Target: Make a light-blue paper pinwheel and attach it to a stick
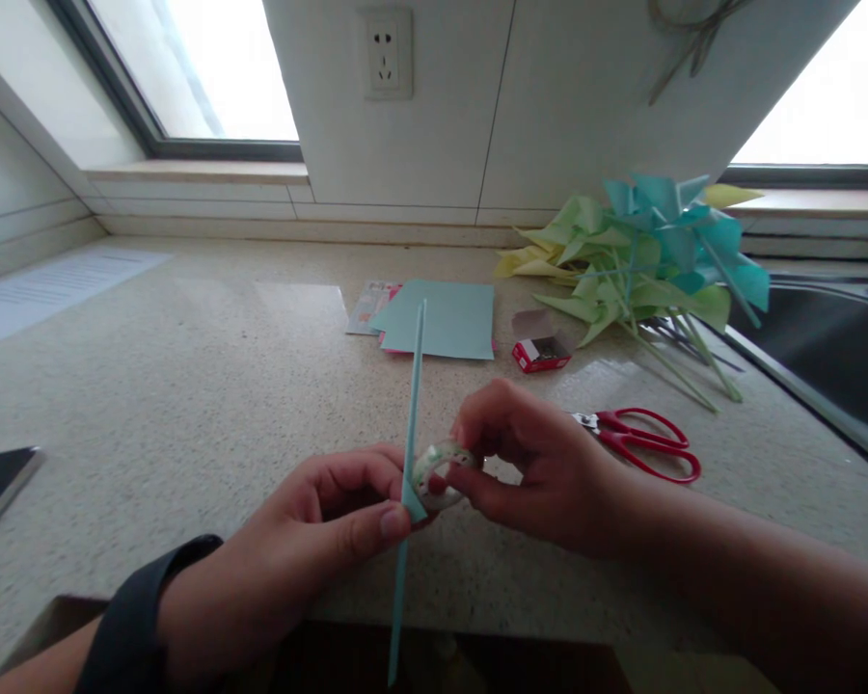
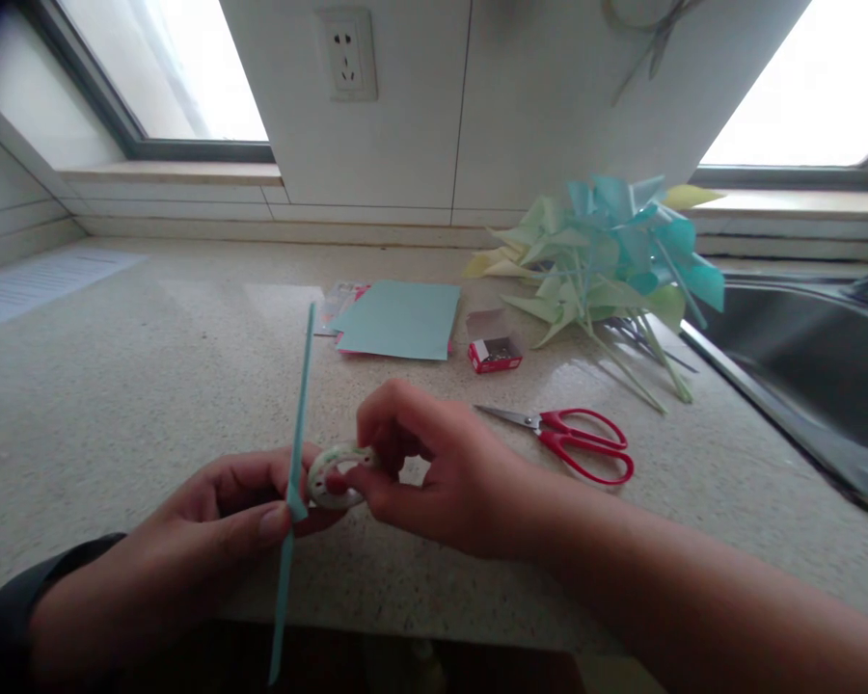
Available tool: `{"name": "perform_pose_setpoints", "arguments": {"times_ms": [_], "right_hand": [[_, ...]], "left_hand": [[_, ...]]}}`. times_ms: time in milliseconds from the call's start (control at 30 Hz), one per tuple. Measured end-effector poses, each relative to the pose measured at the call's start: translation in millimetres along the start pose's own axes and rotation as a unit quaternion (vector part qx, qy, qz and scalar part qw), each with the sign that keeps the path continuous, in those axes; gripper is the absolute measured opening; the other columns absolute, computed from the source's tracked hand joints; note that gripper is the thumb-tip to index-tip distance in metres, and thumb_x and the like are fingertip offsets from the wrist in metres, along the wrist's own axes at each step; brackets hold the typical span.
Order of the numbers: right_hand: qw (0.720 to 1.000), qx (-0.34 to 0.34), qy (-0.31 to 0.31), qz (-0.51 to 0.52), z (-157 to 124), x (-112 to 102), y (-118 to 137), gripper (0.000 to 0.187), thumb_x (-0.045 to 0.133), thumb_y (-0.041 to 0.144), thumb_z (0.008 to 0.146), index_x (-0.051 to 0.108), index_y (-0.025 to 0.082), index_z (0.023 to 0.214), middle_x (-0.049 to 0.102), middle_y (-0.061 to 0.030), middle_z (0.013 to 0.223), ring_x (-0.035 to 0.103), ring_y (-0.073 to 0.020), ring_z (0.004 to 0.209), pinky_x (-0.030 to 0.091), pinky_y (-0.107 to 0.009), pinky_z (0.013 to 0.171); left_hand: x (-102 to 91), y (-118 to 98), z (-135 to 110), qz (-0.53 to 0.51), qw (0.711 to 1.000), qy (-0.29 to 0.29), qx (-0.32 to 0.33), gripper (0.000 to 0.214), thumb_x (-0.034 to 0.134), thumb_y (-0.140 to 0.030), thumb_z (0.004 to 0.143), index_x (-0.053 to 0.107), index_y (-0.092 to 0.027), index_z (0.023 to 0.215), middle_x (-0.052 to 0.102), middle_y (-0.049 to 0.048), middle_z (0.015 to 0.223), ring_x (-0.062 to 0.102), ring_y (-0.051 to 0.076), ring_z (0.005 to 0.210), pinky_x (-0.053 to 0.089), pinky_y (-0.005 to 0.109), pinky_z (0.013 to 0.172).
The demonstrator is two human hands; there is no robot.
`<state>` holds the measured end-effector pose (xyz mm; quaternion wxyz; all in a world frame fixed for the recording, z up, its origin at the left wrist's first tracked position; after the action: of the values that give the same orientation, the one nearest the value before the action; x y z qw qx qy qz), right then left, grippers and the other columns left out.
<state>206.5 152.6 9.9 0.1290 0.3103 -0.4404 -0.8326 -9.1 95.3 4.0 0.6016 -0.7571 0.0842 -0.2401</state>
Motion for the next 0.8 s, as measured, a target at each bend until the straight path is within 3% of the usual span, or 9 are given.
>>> {"name": "perform_pose_setpoints", "arguments": {"times_ms": [233, 433, 800], "right_hand": [[0.993, -0.072, -0.024, -0.086, 2.9, -5.9, 1.8, 0.025, 0.071, 0.005, 0.078, 0.053, 0.020, 0.088, 0.055, 0.0069, 0.073, 0.051, -0.0045, 0.060, 0.042, -0.014, 0.055], [0.989, -0.107, 0.010, -0.099, 3.1, -2.3, 4.9, 0.024, 0.075, 0.009, 0.079, 0.055, 0.019, 0.086, 0.061, 0.0027, 0.076, 0.057, -0.0077, 0.062, 0.043, -0.018, 0.054], [0.984, -0.154, 0.017, -0.087, 3.7, -2.8, 6.7, 0.023, 0.072, 0.012, 0.086, 0.052, 0.021, 0.088, 0.059, 0.0020, 0.079, 0.059, -0.0083, 0.066, 0.044, -0.018, 0.055]], "left_hand": [[3.2, -2.8, -1.4, -0.005, 1.000, -0.007, 0.020, 0.013, 0.075, -0.036, 0.089, 0.080, -0.024, 0.091, 0.069, 0.0013, 0.123, 0.063, 0.019, 0.111, 0.043, 0.028, 0.095], [2.9, -0.9, 0.2, 0.009, 0.999, 0.004, 0.040, 0.011, 0.074, -0.033, 0.091, 0.077, -0.024, 0.087, 0.069, -0.0001, 0.101, 0.062, 0.016, 0.098, 0.044, 0.027, 0.088], [0.3, 1.2, -1.1, -0.005, 0.999, -0.003, 0.048, 0.014, 0.074, -0.034, 0.090, 0.074, -0.022, 0.084, 0.064, -0.0001, 0.097, 0.059, 0.015, 0.094, 0.043, 0.027, 0.086]]}}
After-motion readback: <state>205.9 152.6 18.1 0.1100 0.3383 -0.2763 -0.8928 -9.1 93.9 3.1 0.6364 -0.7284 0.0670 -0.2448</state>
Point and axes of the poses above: each hand's wrist, its own z-axis towards the middle knuckle, its own x-axis out of the palm, y = z × x, the point moved 1 cm from there along z, towards the middle knuckle
